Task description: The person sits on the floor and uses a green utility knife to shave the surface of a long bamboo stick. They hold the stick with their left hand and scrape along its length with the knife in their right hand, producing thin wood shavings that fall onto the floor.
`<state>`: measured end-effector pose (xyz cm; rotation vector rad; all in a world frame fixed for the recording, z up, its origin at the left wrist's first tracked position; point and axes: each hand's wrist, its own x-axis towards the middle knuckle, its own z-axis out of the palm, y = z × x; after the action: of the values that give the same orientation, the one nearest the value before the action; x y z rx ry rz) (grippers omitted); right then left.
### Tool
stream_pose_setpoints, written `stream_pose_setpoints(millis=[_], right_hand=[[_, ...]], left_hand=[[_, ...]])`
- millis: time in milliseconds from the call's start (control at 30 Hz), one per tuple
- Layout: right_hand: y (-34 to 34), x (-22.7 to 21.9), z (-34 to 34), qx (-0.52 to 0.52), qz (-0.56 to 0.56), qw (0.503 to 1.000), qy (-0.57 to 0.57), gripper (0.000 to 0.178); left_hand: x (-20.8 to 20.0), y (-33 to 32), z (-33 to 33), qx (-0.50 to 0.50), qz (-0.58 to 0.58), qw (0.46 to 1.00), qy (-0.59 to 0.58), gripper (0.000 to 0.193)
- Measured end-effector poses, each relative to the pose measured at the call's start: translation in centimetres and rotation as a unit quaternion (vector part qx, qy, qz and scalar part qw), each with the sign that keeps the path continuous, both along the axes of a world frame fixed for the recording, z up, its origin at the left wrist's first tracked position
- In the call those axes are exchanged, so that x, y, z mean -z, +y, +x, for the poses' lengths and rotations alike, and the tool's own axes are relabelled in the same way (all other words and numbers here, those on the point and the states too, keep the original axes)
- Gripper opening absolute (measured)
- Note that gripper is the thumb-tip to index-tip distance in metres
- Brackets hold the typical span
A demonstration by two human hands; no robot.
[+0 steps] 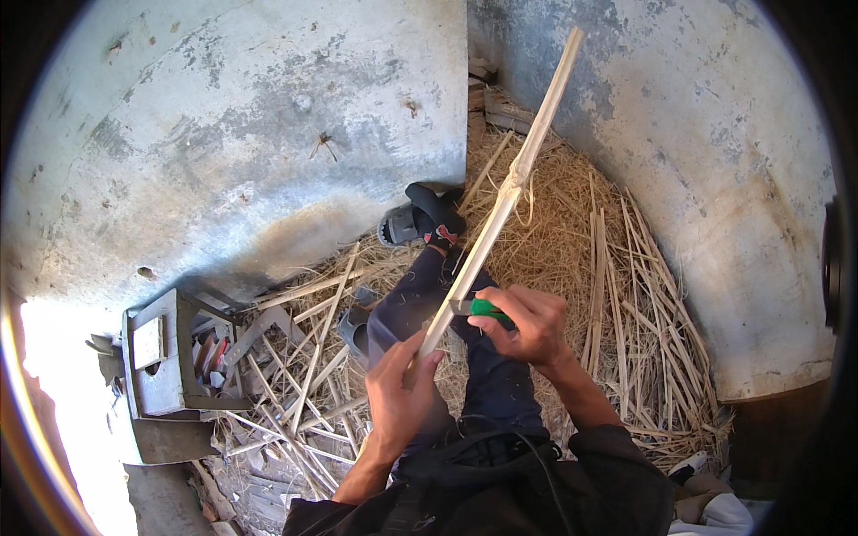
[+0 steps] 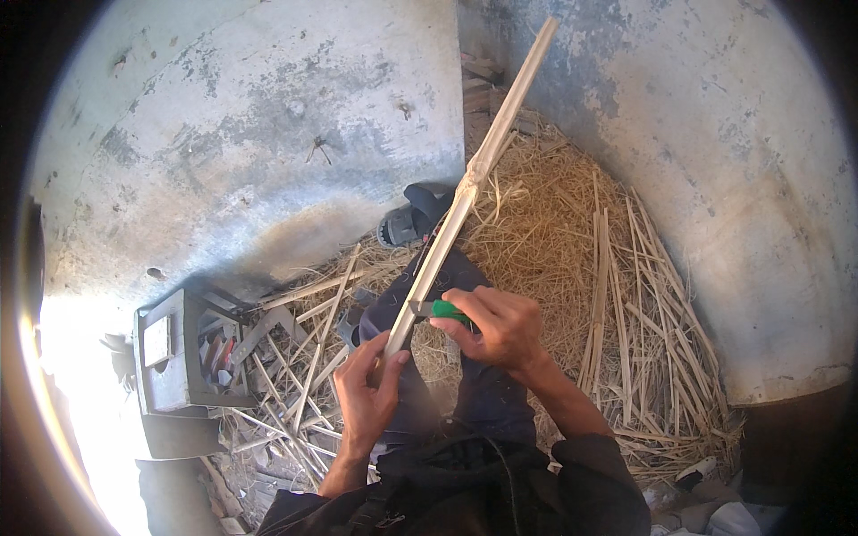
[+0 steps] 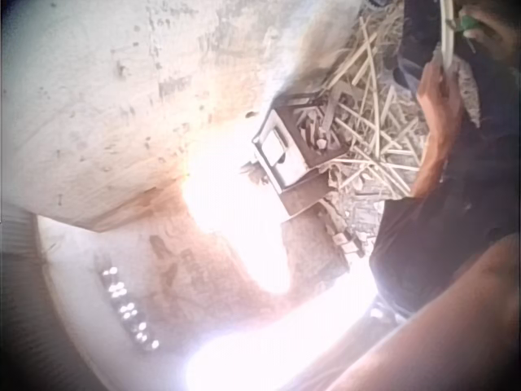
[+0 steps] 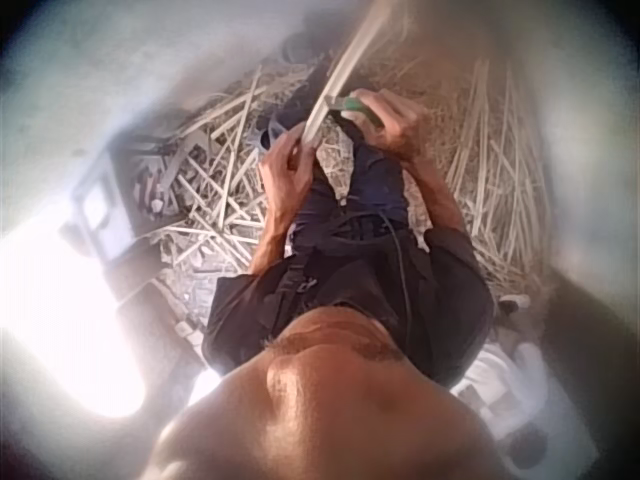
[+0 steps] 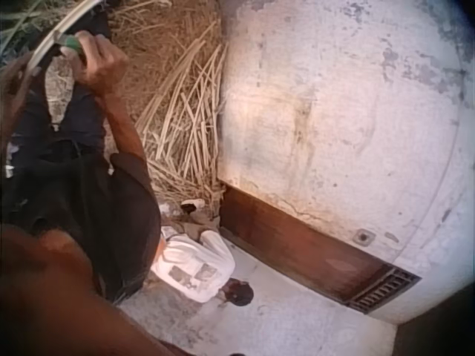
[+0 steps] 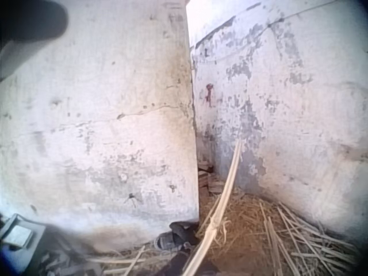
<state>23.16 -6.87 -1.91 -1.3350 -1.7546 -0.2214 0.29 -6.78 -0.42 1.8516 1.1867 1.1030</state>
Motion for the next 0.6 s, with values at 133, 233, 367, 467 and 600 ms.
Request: stream_pose_setpoints(millis=[133,233,367,467,600], right_hand=[[0.1,-0.1,0.1,0.009,0.004,1.0,0.009,0.032],[0.2,-0.1,0.5,0.011,-0.006,1.0,0.007,0.032],[1.4,0.2,2.3,0.05,0.017,0.996,0.07,0.029],[2.5,0.7,4.4,0.096,0.028,0.99,0.095,0.029],[2.5,1.1,5.0,0.011,-0.104,0.978,0.178,0.036]], left_hand=[[0.5,-0.2,-0.3,-0.005,-0.007,1.0,-0.007,0.03],[0.7,-0.4,-0.2,-0.01,-0.016,1.0,-0.012,0.029],[1.8,-1.2,-1.1,-0.001,-0.029,0.999,0.016,0.028],[3.2,-2.1,-1.7,0.002,-0.043,0.999,0.004,0.028],[3.5,-2.2,-2.0,0.005,-0.092,0.996,-0.001,0.024]])
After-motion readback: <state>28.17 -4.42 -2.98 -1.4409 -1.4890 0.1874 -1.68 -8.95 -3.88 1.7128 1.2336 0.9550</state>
